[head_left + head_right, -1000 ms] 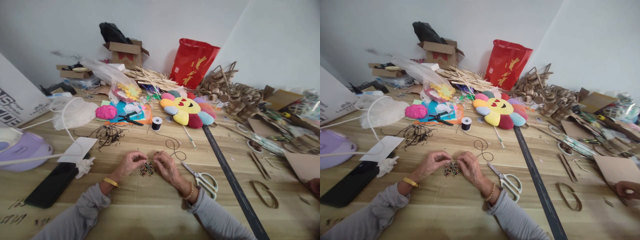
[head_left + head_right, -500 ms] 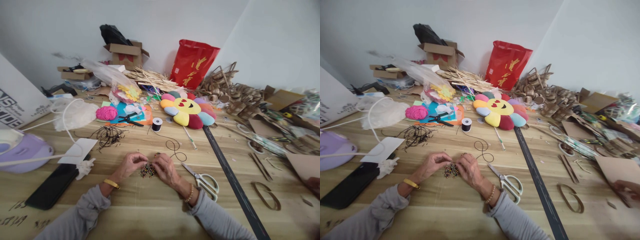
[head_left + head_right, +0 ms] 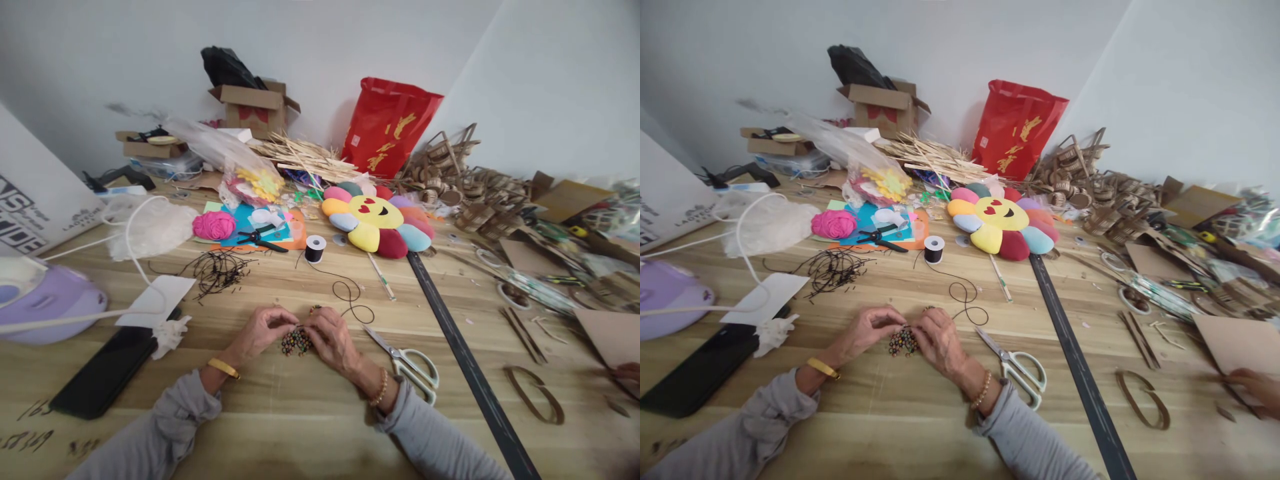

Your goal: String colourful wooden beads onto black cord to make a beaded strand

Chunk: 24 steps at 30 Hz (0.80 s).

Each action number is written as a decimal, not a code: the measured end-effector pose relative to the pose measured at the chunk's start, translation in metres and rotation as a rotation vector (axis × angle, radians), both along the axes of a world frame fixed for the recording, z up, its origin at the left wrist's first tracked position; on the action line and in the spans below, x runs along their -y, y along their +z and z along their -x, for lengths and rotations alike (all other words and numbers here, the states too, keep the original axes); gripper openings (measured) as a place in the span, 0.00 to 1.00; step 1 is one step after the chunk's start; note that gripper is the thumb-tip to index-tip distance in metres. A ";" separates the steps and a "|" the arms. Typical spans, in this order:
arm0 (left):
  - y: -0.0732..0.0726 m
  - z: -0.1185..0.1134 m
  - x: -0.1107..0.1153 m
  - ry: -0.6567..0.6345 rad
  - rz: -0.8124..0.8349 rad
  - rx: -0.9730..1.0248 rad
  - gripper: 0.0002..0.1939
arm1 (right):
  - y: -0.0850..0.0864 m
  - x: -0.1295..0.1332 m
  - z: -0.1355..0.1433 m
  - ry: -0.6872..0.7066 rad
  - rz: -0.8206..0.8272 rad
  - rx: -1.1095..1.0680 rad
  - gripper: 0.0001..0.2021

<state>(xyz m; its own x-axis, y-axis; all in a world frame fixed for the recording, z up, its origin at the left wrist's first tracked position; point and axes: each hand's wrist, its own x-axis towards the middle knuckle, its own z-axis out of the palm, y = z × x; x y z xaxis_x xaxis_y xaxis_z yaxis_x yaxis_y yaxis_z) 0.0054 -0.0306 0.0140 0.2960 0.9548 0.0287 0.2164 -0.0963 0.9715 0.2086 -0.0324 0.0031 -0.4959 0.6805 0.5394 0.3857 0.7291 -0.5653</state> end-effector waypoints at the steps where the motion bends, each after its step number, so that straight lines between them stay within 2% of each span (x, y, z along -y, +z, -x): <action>1: 0.000 0.000 0.000 -0.003 0.002 0.000 0.08 | 0.000 0.000 0.000 -0.001 -0.001 -0.005 0.08; 15: 0.000 0.000 0.000 0.000 -0.027 -0.015 0.10 | -0.006 -0.001 -0.001 -0.038 -0.014 -0.033 0.05; 24: -0.003 0.001 -0.001 0.002 -0.051 -0.026 0.07 | -0.003 0.000 -0.001 -0.027 -0.007 -0.013 0.06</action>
<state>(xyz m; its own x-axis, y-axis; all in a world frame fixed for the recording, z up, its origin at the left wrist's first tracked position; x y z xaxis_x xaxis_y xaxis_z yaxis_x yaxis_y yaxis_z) 0.0045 -0.0296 0.0111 0.2956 0.9528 0.0698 0.2419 -0.1453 0.9594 0.2093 -0.0322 0.0004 -0.4702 0.6900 0.5503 0.3979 0.7223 -0.5656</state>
